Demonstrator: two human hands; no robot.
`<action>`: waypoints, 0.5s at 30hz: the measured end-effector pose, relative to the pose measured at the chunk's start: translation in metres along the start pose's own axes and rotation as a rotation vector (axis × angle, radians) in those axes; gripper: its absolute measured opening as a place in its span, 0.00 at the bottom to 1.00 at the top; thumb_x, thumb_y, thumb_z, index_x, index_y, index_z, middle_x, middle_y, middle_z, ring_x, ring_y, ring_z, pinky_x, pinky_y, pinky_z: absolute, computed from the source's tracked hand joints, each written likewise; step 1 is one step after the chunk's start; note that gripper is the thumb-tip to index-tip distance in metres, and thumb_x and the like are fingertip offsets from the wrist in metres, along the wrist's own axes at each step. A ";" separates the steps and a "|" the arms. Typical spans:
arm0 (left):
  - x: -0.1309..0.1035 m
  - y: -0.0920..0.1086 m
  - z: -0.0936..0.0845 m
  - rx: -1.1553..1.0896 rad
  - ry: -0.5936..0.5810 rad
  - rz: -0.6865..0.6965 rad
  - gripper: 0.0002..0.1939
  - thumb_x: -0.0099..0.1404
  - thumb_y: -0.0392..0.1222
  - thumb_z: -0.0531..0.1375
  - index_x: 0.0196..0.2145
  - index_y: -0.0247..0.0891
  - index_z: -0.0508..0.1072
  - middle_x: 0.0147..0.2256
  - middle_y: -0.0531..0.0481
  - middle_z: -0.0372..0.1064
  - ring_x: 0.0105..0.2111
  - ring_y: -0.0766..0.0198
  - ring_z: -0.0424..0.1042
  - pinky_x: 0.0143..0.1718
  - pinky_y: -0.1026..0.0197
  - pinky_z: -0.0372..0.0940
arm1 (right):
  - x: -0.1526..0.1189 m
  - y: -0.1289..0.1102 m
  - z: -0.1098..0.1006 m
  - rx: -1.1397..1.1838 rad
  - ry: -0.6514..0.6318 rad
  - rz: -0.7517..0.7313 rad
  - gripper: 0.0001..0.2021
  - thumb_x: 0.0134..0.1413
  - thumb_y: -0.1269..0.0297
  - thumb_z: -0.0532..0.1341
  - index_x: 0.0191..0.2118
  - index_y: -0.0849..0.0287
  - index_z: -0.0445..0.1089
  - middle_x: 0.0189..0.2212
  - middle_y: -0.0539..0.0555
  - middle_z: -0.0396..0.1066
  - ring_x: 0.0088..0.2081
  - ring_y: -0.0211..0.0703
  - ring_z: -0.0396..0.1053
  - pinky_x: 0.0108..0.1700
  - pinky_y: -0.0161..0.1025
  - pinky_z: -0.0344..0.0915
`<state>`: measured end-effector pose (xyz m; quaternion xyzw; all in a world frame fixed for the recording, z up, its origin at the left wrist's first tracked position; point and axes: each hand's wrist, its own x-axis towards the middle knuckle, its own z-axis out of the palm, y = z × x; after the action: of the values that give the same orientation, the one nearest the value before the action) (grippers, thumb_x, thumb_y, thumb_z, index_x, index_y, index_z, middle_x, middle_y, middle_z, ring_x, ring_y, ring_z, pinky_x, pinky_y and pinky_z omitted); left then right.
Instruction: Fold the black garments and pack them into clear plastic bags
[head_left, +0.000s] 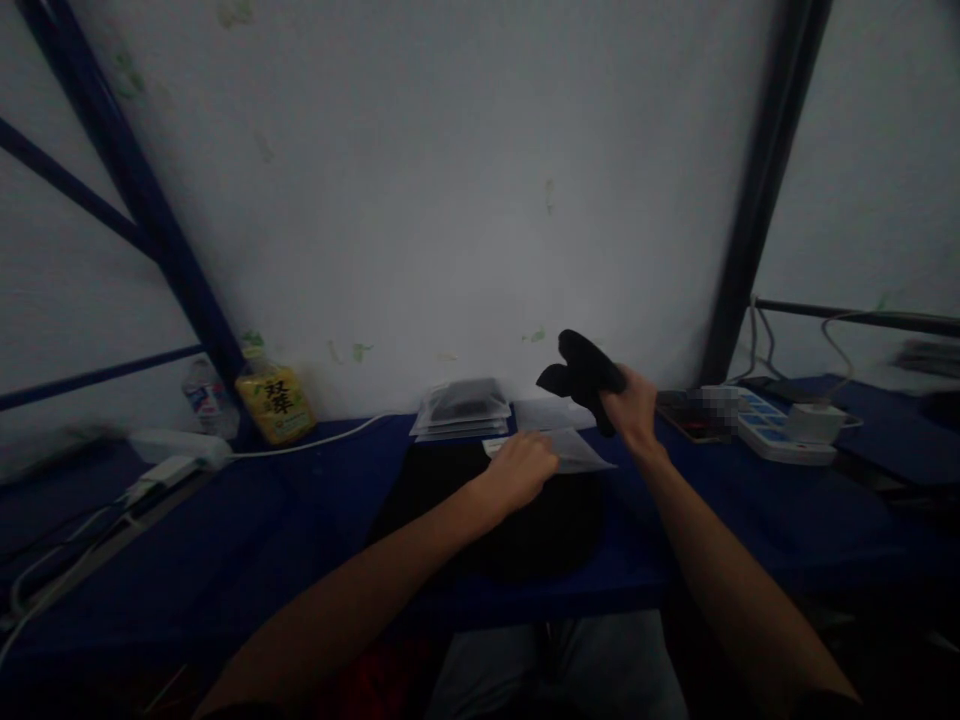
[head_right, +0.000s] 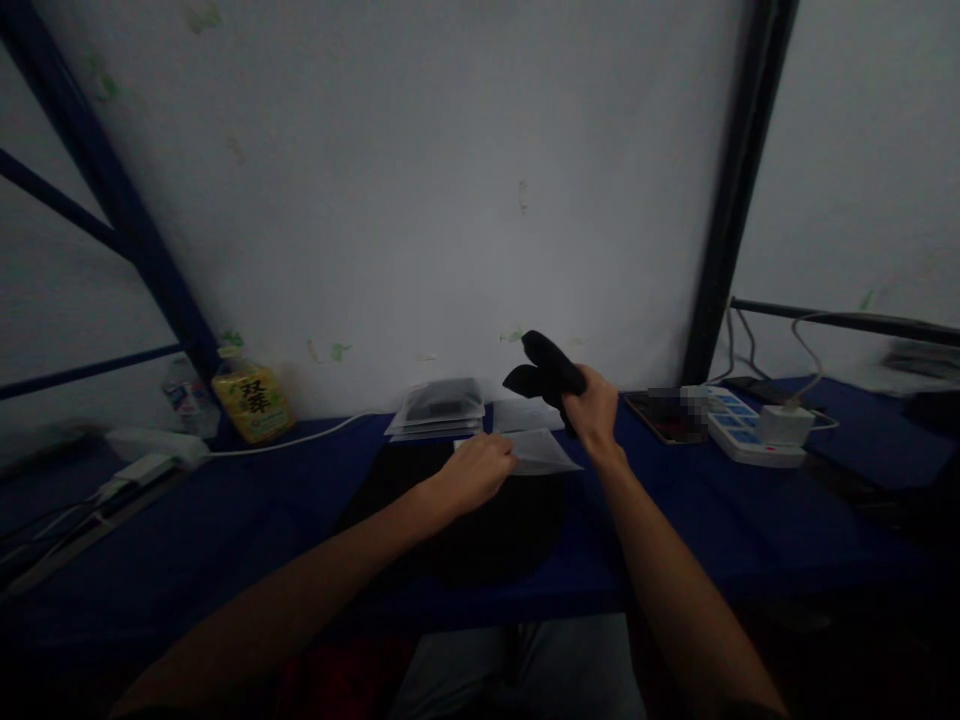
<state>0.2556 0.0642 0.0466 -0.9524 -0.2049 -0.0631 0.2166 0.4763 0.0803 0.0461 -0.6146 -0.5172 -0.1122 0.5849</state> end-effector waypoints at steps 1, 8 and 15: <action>-0.008 0.006 0.000 0.003 -0.031 0.001 0.10 0.62 0.29 0.53 0.32 0.32 0.75 0.35 0.38 0.71 0.40 0.51 0.71 0.39 0.53 0.66 | -0.006 -0.006 0.004 -0.005 -0.050 -0.044 0.17 0.47 0.64 0.55 0.41 0.61 0.74 0.34 0.57 0.76 0.36 0.51 0.72 0.38 0.39 0.64; -0.030 0.012 0.011 -0.026 -0.075 0.099 0.09 0.59 0.35 0.56 0.35 0.34 0.76 0.35 0.37 0.73 0.37 0.52 0.72 0.40 0.51 0.65 | -0.050 -0.055 0.030 -0.258 -0.392 -0.336 0.14 0.47 0.68 0.58 0.42 0.57 0.72 0.35 0.56 0.76 0.35 0.48 0.72 0.35 0.37 0.62; -0.036 0.003 0.015 -0.077 -0.071 0.094 0.16 0.57 0.39 0.58 0.44 0.36 0.73 0.39 0.39 0.73 0.42 0.50 0.71 0.45 0.50 0.64 | -0.062 -0.067 0.024 -0.364 -0.595 -0.581 0.15 0.49 0.71 0.59 0.45 0.59 0.70 0.36 0.59 0.74 0.38 0.49 0.70 0.38 0.38 0.63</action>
<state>0.2243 0.0555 0.0240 -0.9702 -0.1652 -0.0269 0.1752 0.3864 0.0545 0.0341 -0.5423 -0.7858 -0.1793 0.2374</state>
